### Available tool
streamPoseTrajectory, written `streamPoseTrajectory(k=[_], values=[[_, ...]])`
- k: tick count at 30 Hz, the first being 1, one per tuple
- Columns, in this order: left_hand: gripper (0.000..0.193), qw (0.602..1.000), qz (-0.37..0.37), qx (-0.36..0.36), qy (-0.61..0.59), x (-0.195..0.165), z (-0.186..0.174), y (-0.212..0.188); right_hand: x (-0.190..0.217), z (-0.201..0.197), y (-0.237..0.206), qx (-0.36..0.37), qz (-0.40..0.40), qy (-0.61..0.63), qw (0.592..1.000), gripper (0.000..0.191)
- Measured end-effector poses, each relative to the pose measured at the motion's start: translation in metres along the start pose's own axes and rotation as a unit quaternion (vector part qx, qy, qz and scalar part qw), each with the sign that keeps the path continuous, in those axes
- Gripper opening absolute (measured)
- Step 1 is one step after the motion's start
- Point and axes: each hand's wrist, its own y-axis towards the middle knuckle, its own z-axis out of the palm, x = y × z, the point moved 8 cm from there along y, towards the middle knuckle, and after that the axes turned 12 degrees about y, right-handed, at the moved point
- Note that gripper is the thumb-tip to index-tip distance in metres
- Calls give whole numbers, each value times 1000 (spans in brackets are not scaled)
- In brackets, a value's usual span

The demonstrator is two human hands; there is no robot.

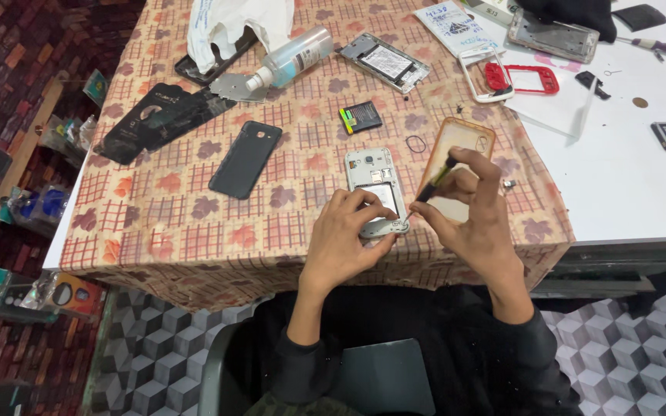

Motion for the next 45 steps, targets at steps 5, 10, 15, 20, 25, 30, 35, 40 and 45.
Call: streamPoseTrajectory(k=[5,10,15,20,25,30,35,40,45], values=[[27,1000,-3,-4,-5,0,-2,1,18,19,7,78,-63,51,994,65],[30,1000,-2,-9,3,1,-1,1,7,28,7,86,12,45,995,60],[28,1000,3,-5,5,1,2,2,-2,9,17,44,28,44,998,62],[26,1000,1,-7,3,1,2,2,-13,3,12,41,70,152,985,60],[27,1000,2,-10,-1,0,2,2,-7,10,8,74,28,219,972,55],[27,1000,4,-9,-1,0,0,2,-18,1,15,12,66,33,997,72],[27,1000,1,-8,0,-1,-1,0,-10,17,10,112,60,197,972,53],[27,1000,-5,-1,-5,0,0,1,-9,8,19,28,30,35,999,75],[25,1000,1,-7,6,0,2,2,-6,15,11,100,28,109,989,55]])
